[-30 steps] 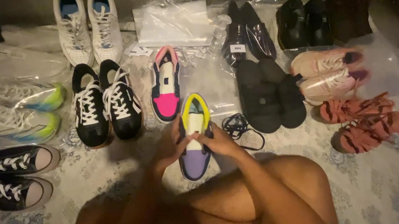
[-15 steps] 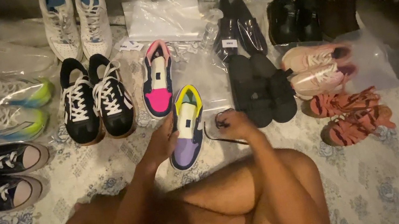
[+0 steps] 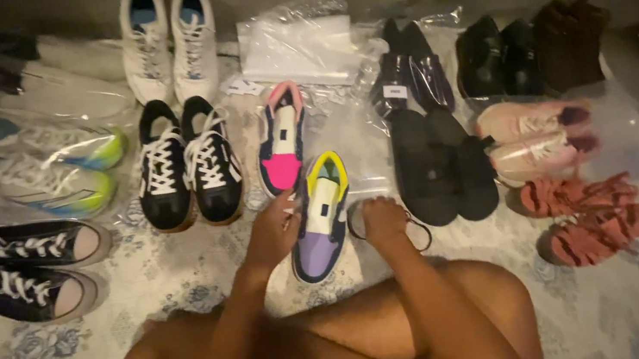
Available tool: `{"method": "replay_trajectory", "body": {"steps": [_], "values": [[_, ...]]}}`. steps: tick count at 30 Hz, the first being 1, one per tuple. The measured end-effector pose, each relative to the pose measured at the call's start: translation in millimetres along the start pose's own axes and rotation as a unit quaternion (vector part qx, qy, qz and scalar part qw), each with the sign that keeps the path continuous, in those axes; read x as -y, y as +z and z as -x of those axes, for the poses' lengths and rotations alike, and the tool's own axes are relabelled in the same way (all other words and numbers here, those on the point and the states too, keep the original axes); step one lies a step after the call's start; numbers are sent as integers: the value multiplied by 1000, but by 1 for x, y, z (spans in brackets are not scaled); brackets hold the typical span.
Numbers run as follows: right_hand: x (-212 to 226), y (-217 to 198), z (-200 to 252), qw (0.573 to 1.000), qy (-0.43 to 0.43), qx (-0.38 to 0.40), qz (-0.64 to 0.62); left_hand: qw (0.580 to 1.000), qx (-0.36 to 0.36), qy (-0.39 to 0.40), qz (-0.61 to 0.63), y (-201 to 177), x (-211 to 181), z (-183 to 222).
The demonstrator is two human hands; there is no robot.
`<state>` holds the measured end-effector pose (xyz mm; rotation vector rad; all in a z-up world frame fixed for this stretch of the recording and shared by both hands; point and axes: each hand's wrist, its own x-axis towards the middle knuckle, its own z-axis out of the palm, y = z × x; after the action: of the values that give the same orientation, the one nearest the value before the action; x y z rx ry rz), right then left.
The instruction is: A person is lacing a colorful sneaker while sitting on the floor surrounded by various other shoes.
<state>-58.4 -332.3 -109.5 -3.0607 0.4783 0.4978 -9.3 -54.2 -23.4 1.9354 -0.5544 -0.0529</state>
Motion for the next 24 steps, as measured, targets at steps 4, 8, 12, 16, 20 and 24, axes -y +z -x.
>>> {"method": "replay_trajectory", "body": {"steps": [4,8,12,16,20,24], "values": [[3,-22,18,997,1,-33,-70,999,-34,-1,-31,2,-1,-4],[-26,-36,4,955,67,-74,-278,998,-31,9,-51,-8,-18,-5],[-17,-104,57,851,51,-168,-494,997,3,44,64,-15,-67,0],[12,-153,106,713,-41,-133,-688,981,81,40,174,-18,-110,11],[32,-172,124,711,-46,-160,-683,980,110,79,143,-6,-111,14],[44,-172,127,649,-91,-101,-749,985,45,123,111,6,-85,10]]}}
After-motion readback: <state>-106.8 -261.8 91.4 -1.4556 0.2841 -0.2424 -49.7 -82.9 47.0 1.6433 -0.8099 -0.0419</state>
